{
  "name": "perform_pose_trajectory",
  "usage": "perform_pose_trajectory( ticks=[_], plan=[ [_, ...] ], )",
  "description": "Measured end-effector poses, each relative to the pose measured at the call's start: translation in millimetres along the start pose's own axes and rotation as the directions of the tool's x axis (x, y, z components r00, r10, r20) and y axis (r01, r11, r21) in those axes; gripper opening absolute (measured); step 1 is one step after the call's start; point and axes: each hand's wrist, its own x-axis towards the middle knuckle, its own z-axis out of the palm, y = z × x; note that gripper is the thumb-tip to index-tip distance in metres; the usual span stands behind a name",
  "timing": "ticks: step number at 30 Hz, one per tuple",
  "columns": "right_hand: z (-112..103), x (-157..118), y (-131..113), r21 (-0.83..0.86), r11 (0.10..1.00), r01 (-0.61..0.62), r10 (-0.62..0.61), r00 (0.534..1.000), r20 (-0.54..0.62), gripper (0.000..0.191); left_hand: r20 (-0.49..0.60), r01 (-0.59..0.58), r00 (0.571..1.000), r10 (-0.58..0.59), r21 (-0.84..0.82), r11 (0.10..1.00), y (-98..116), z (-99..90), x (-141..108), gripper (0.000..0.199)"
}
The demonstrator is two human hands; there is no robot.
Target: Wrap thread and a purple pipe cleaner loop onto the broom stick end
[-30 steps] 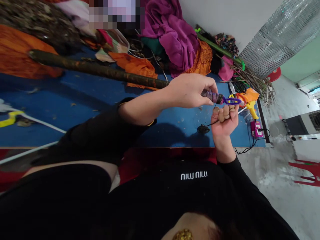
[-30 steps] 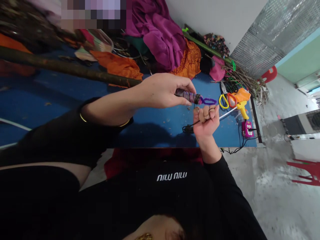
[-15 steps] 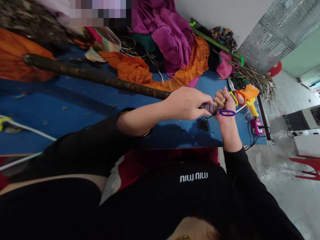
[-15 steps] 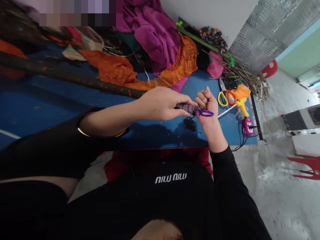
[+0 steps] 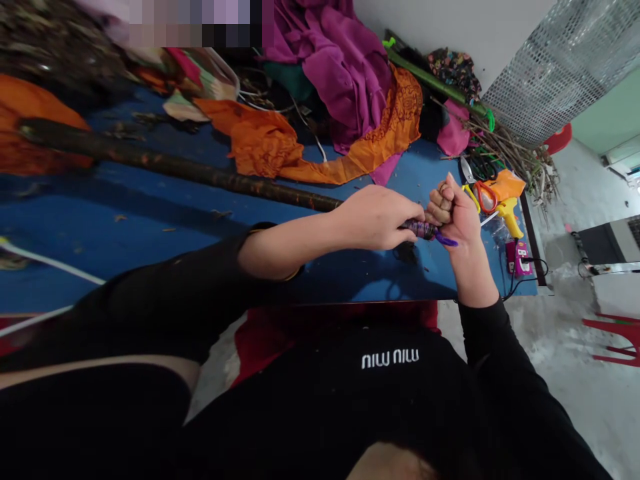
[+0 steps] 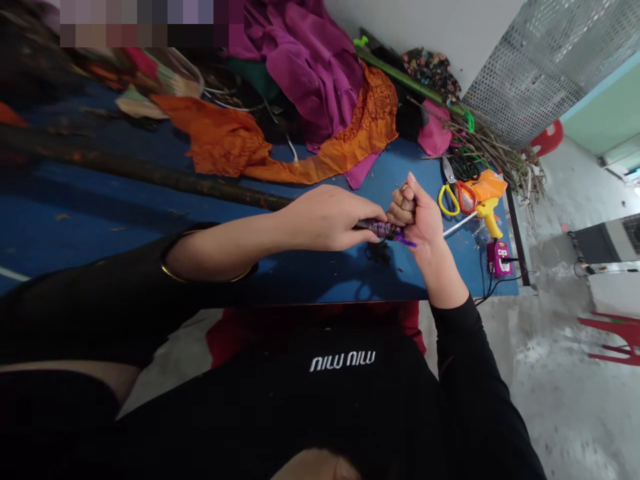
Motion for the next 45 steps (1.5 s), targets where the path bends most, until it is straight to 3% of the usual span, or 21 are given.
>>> perform_pose_trajectory(
  ticks=[7, 14, 17, 20, 23, 27, 31, 35, 42, 45],
  plan=[
    [1.0, -2.0, 1.9, 0.013, 0.999, 0.03, -0.03, 1.0, -0.007, 0.062, 0.005, 0.052, 0.999, -0.052, 0.086, 0.995, 9.4, 4.6, -3.6, 0.033],
    [4.6, -3.0, -1.6, 0.07, 0.987, -0.144, 0.143, 0.99, 0.017, 0.057, 0.065, 0.002, 0.998, -0.014, 0.175, 0.985, 13.3, 14.9, -7.1, 0.038],
    [6.3, -4.0, -1.5, 0.062, 0.989, -0.136, 0.136, 0.991, 0.004, 0.059, 0.059, 0.003, 0.998, -0.013, 0.173, 0.985, 13.4, 17.4, -7.3, 0.036],
    [8.3, -6.1, 3.4, -0.024, 0.999, -0.043, 0.043, 0.999, 0.012, 0.059, 0.064, 0.004, 0.998, -0.013, 0.148, 0.989, 11.3, 17.4, -5.9, 0.037],
    [6.6, -9.1, 9.3, -0.168, 0.974, 0.154, -0.14, 0.986, 0.091, 0.058, 0.052, 0.029, 0.998, -0.034, 0.096, 0.995, 7.0, 14.4, -4.0, 0.039],
    [-6.3, -13.1, 8.1, -0.334, 0.841, 0.425, -0.342, 0.897, 0.279, 0.056, 0.098, 0.122, 0.987, -0.126, 0.04, 0.992, 2.2, 7.1, -3.3, 0.043],
    [-21.2, -14.3, 0.6, -0.46, 0.671, 0.581, -0.447, 0.813, 0.374, 0.056, 0.152, 0.125, 0.982, -0.114, -0.064, 0.99, -1.1, 5.7, -3.1, 0.045],
    [-26.1, -14.2, -1.5, -0.566, 0.535, 0.627, -0.481, 0.777, 0.407, 0.06, 0.153, 0.108, 0.985, -0.083, -0.161, 0.981, -4.6, 10.5, -0.7, 0.04],
    [-32.5, -20.9, 5.6, -0.519, 0.642, 0.564, -0.447, 0.826, 0.344, 0.055, 0.093, 0.088, 0.993, -0.068, -0.235, 0.968, -9.2, 15.7, -2.9, 0.038],
    [-37.8, -17.2, 1.2, -0.518, 0.627, 0.581, -0.485, 0.812, 0.325, 0.055, 0.012, 0.02, 1.0, -0.017, -0.366, 0.93, -15.4, 12.7, -4.1, 0.036]
  ],
)
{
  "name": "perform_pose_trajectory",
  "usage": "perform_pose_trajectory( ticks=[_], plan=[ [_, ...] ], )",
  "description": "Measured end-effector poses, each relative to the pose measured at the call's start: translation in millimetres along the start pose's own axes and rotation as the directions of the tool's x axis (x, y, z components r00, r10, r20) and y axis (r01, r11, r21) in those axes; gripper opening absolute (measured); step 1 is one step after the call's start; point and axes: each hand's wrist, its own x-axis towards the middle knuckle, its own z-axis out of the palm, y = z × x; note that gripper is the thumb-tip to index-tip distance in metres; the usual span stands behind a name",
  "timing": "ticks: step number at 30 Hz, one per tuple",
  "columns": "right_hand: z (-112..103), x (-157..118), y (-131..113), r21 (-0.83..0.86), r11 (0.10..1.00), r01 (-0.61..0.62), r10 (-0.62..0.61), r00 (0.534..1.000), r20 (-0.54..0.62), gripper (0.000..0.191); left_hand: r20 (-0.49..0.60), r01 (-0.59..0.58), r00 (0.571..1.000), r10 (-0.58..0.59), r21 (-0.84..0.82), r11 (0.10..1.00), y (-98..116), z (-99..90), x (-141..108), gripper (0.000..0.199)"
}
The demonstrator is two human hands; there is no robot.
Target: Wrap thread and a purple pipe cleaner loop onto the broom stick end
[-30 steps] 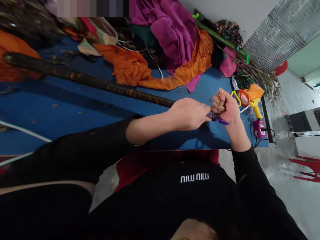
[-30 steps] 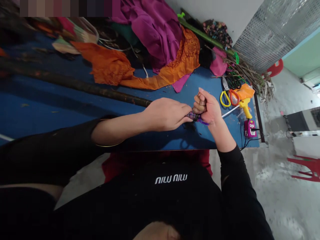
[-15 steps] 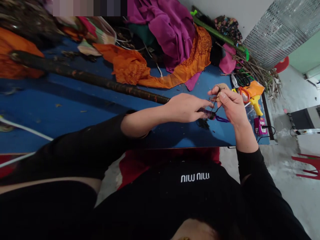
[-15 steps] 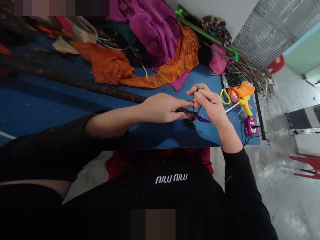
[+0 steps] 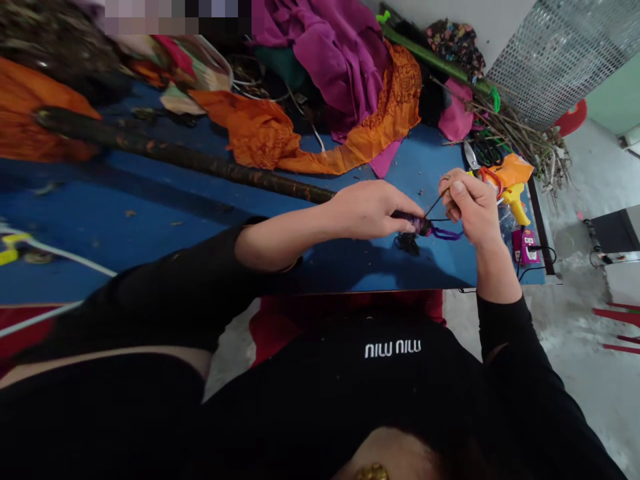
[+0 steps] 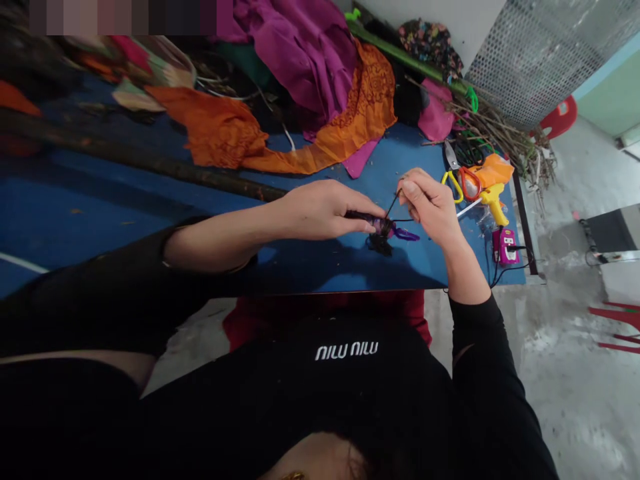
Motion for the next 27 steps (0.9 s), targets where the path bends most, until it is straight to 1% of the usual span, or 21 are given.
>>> perform_pose_trajectory(
  ticks=[3, 5, 7, 9, 11, 12, 13, 15, 17, 19, 23, 25, 27],
  plan=[
    [-10.1, 15.8, -6.0, -0.148, 0.984, 0.101, -0.102, 0.995, 0.0, 0.057, -0.084, -0.088, 0.993, 0.077, -0.131, 0.988, -5.1, -13.4, 5.8, 0.037],
    [-16.7, 30.3, -16.0, -0.273, 0.947, 0.171, -0.176, 0.984, 0.005, 0.057, -0.15, -0.121, 0.984, 0.098, -0.151, 0.981, -7.2, -25.3, 13.6, 0.037],
    [-21.1, 43.6, -28.4, -0.388, 0.896, 0.215, -0.25, 0.967, -0.042, 0.056, -0.23, -0.125, 0.969, 0.093, -0.125, 0.984, -7.9, -36.5, 22.4, 0.038],
    [-21.7, 52.4, -38.6, -0.486, 0.839, 0.246, -0.345, 0.93, -0.125, 0.054, -0.314, -0.091, 0.947, 0.063, -0.074, 0.993, -7.7, -44.4, 29.9, 0.039],
    [-17.7, 55.2, -43.4, -0.575, 0.769, 0.281, -0.455, 0.871, -0.183, 0.051, -0.391, -0.03, 0.92, 0.026, -0.003, 1.0, -7.1, -47.6, 34.9, 0.039],
    [-14.1, 54.7, -43.6, -0.612, 0.73, 0.304, -0.508, 0.84, -0.189, 0.049, -0.423, 0.0, 0.906, 0.015, 0.035, 0.999, -6.8, -47.6, 36.3, 0.039],
    [-9.9, 53.1, -42.7, -0.641, 0.693, 0.331, -0.554, 0.813, -0.18, 0.046, -0.445, 0.021, 0.896, 0.01, 0.065, 0.998, -6.5, -46.8, 37.0, 0.039],
    [-0.6, 48.0, -39.0, -0.672, 0.628, 0.393, -0.621, 0.773, -0.129, 0.038, -0.458, 0.04, 0.889, 0.019, 0.119, 0.992, -5.7, -44.4, 36.9, 0.037],
    [8.0, 42.1, -35.8, -0.696, 0.563, 0.447, -0.665, 0.745, -0.059, 0.029, -0.447, 0.057, 0.894, 0.018, 0.154, 0.987, -4.6, -43.4, 35.1, 0.038],
    [14.2, 37.1, -34.8, -0.733, 0.489, 0.472, -0.69, 0.723, 0.005, 0.025, -0.443, 0.083, 0.896, 0.001, 0.168, 0.982, -3.1, -45.3, 32.3, 0.04],
    [20.2, 33.2, -37.4, -0.759, 0.36, 0.542, -0.736, 0.666, 0.126, 0.024, -0.464, 0.121, 0.885, -0.023, 0.183, 0.976, 0.5, -56.6, 25.1, 0.042],
    [21.9, 34.0, -38.5, -0.76, 0.304, 0.574, -0.755, 0.632, 0.174, 0.029, -0.475, 0.119, 0.88, -0.021, 0.177, 0.977, 2.5, -63.1, 21.1, 0.042],
    [23.5, 35.6, -38.4, -0.77, 0.258, 0.584, -0.762, 0.613, 0.21, 0.036, -0.484, 0.11, 0.875, -0.017, 0.164, 0.98, 4.5, -68.5, 17.0, 0.042]
  ],
)
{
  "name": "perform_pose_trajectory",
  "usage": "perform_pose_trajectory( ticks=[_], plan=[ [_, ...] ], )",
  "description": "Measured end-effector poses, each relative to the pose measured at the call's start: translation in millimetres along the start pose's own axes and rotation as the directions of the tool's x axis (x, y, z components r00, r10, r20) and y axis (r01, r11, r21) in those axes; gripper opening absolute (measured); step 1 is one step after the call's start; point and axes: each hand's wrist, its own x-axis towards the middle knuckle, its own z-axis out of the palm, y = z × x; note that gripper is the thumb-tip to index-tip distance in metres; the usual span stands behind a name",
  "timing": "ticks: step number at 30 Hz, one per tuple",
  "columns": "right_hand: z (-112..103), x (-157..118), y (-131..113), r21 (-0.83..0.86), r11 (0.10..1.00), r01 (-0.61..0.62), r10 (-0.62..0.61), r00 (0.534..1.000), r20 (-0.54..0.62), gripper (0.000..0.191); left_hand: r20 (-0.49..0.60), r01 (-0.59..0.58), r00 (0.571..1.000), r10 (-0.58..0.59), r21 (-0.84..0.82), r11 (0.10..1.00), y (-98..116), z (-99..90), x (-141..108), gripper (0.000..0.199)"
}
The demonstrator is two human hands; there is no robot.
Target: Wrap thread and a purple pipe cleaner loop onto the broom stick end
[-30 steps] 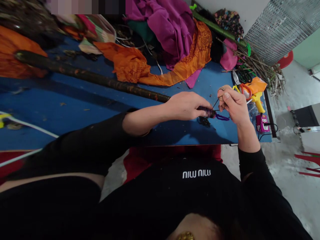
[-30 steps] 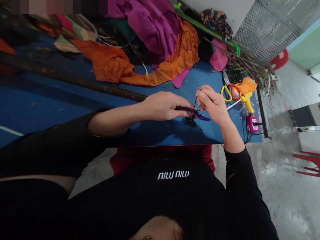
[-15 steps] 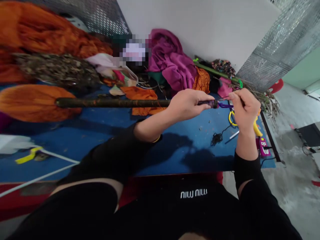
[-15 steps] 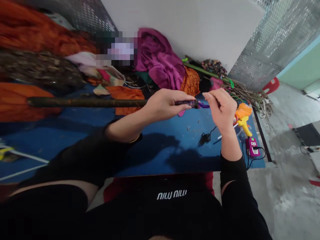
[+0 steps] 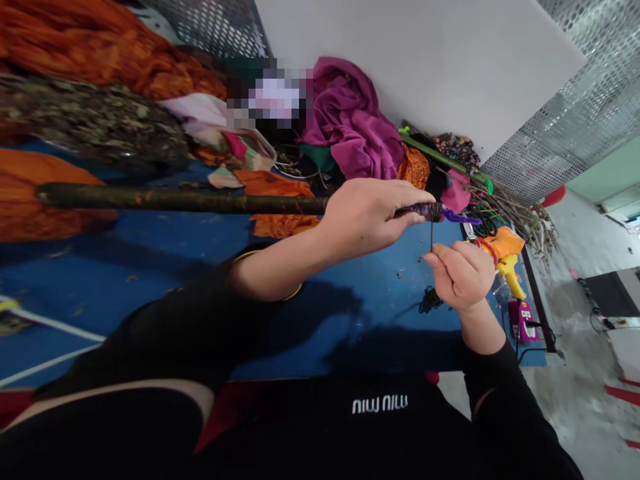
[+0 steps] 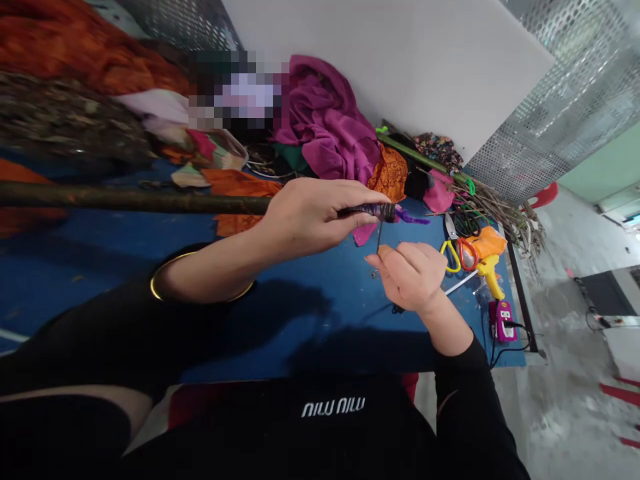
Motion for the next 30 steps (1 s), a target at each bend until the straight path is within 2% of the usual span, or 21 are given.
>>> perform_pose_trajectory(
  ticks=[6, 8, 10, 12, 14, 16, 18, 20, 22, 25, 30],
  plan=[
    [4.3, -0.1, 3.2, -0.038, 0.99, 0.135, -0.132, 0.989, 0.069, 0.03, 0.007, 0.001, 1.0, -0.001, -0.042, 0.999, 2.2, -12.5, -2.9, 0.042],
    [3.4, -0.3, 3.9, 0.016, 0.991, 0.131, -0.131, 0.991, 0.023, 0.025, 0.016, -0.001, 1.0, 0.002, -0.063, 0.998, 2.7, -13.8, -2.7, 0.041],
    [2.8, -0.2, 2.8, 0.166, 0.98, 0.107, -0.099, 0.994, -0.056, 0.02, 0.02, -0.01, 1.0, 0.012, -0.081, 0.997, 3.0, -14.1, -2.0, 0.042],
    [4.6, 0.0, -0.5, 0.395, 0.914, 0.095, -0.064, 0.994, -0.091, 0.02, 0.022, -0.018, 1.0, 0.02, -0.087, 0.996, 3.3, -13.9, -1.4, 0.042],
    [9.7, 0.0, -5.4, 0.62, 0.782, 0.057, -0.017, 0.997, -0.07, 0.027, 0.03, -0.011, 0.999, 0.014, -0.075, 0.997, 3.7, -13.3, -1.2, 0.043],
    [16.7, 0.1, -10.9, 0.749, 0.662, 0.004, 0.094, 0.992, -0.089, 0.038, 0.042, 0.001, 0.999, 0.001, -0.055, 0.998, 3.9, -12.4, -1.5, 0.043],
    [22.6, 0.5, -15.7, 0.796, 0.604, -0.037, 0.254, 0.956, -0.149, 0.045, 0.043, 0.001, 0.999, 0.001, -0.043, 0.999, 4.0, -10.7, -2.0, 0.043],
    [25.2, 1.2, -19.4, 0.8, 0.595, -0.075, 0.386, 0.9, -0.203, 0.047, 0.036, -0.013, 0.999, 0.014, -0.04, 0.999, 4.0, -8.4, -2.4, 0.042],
    [24.7, 1.8, -22.2, 0.783, 0.612, -0.109, 0.446, 0.865, -0.229, 0.047, 0.038, -0.027, 0.999, 0.029, -0.043, 0.999, 4.5, -6.4, -2.6, 0.041],
    [22.9, 2.5, -25.3, 0.748, 0.653, -0.118, 0.45, 0.855, -0.258, 0.049, 0.061, -0.023, 0.998, 0.025, -0.041, 0.999, 6.5, -5.4, -2.0, 0.041],
    [22.7, 3.5, -27.7, 0.748, 0.658, -0.091, 0.469, 0.827, -0.312, 0.043, 0.114, 0.049, 0.992, -0.047, -0.015, 0.999, 9.9, -6.0, -1.4, 0.041]
  ],
)
